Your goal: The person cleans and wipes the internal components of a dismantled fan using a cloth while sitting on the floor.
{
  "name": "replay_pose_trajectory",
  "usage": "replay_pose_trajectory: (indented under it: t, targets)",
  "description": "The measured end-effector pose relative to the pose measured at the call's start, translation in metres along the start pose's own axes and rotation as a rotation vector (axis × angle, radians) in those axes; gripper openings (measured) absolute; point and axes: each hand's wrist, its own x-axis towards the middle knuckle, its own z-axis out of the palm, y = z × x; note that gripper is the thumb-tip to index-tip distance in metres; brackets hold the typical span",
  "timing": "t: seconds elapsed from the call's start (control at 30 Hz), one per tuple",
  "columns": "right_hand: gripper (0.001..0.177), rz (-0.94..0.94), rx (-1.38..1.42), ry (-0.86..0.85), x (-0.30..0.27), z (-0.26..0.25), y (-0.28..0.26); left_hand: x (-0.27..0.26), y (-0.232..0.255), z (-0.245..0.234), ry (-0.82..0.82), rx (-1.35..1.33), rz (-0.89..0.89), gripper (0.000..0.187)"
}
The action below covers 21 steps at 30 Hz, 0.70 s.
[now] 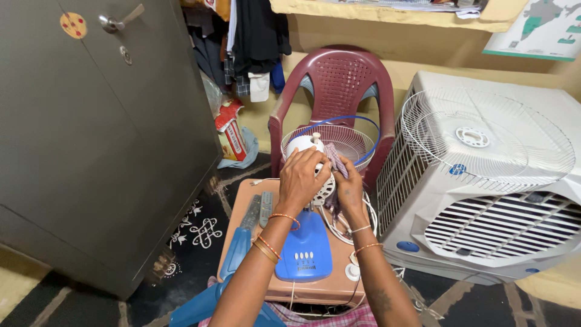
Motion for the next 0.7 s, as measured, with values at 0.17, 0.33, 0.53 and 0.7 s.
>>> replay_pose_trajectory:
  t: [0.17,0.33,0.53,0.7]
  targets:
    - [0.045,0.062,0.115,0.118,-0.039,0.007,0.009,0.001,0.0,-0.002,-0.001,-0.006,-0.007,0.014]
    - [0.042,0.097,0.248,0.163,-0.069,0.01,0.016,0.001,0.001,0.0,-0.016,-0.007,0.0,0.014]
    - [0.043,0.126,0.203,0.099,-0.028,0.008,0.019,0.0,-0.001,0.001,0.009,0.013,0.007,0.014]
    - [0.042,0.144,0.178,0.108,-0.032,0.011,0.016,0.0,0.0,-0.001,0.007,0.013,-0.002,0.014]
